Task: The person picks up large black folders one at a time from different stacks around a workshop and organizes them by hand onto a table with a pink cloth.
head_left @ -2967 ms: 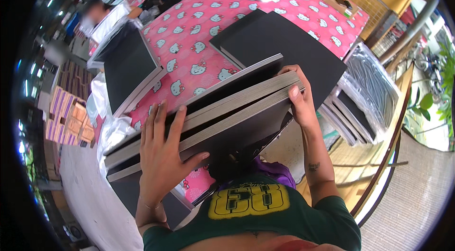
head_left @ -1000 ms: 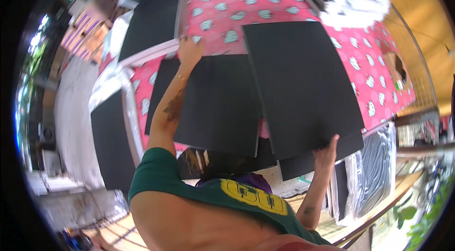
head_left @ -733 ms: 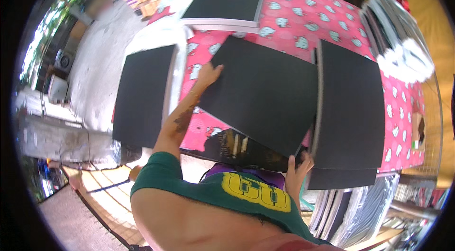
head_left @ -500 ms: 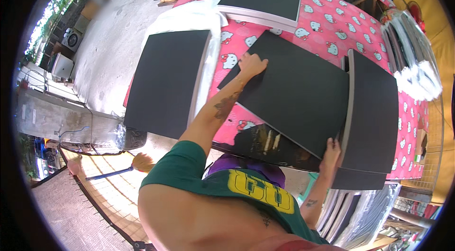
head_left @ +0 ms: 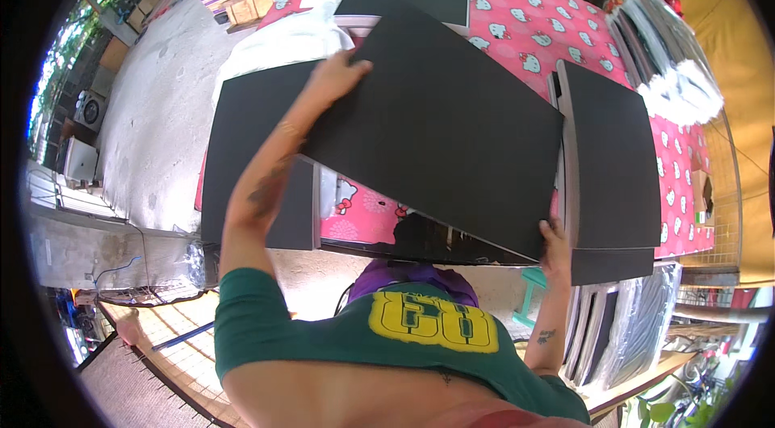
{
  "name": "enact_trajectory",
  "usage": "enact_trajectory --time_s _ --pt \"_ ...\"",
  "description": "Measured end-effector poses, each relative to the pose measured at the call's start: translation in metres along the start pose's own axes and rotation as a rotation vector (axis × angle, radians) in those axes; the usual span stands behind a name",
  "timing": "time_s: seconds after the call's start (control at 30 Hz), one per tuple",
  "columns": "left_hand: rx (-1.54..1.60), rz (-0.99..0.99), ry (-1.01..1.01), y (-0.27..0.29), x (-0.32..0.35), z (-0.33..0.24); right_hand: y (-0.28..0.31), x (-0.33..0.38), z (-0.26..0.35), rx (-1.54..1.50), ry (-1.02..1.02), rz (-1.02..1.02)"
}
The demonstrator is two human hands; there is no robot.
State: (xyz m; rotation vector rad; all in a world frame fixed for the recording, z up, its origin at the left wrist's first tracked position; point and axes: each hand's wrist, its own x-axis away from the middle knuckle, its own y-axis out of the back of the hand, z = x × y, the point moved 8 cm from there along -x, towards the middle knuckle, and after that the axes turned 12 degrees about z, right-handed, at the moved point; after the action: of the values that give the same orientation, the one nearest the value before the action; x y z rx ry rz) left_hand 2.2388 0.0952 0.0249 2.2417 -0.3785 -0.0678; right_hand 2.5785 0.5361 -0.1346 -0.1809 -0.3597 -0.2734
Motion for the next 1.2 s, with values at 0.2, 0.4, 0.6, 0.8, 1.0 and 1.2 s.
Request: enact_trajectory --time_s 0.2,0.4,0.6,0.8,1.0,1.2 --pt "0.221 -0.406 0.160 0.101 0.198 0.031 -0.107 -0.056 0.010 -0.064 0.097 0.242" --pt "0.745 -1.011 0.472 0.041 0.424 0.157 -0.320 -0.164 0.137 0.759 0.533 0.358" --pt "0.922 -1.459 0.580 -0.033 0.463 0.160 -0.533 -0.212 0.137 1.145 0.621 0.623" --pt "0.950 -1.448 0.671 -0.060 0.437 0.215 -0.642 -0.266 0.112 1.219 0.736 0.633" --pt "1.055 -0.846 0.912 -0.089 0.407 0.247 -0.677 -0.337 0.052 1.641 0.423 0.761" --pt "1.439 -0.942 0.631 -0.079 0.387 0.259 -0.720 -0.374 0.040 1.614 0.304 0.941"
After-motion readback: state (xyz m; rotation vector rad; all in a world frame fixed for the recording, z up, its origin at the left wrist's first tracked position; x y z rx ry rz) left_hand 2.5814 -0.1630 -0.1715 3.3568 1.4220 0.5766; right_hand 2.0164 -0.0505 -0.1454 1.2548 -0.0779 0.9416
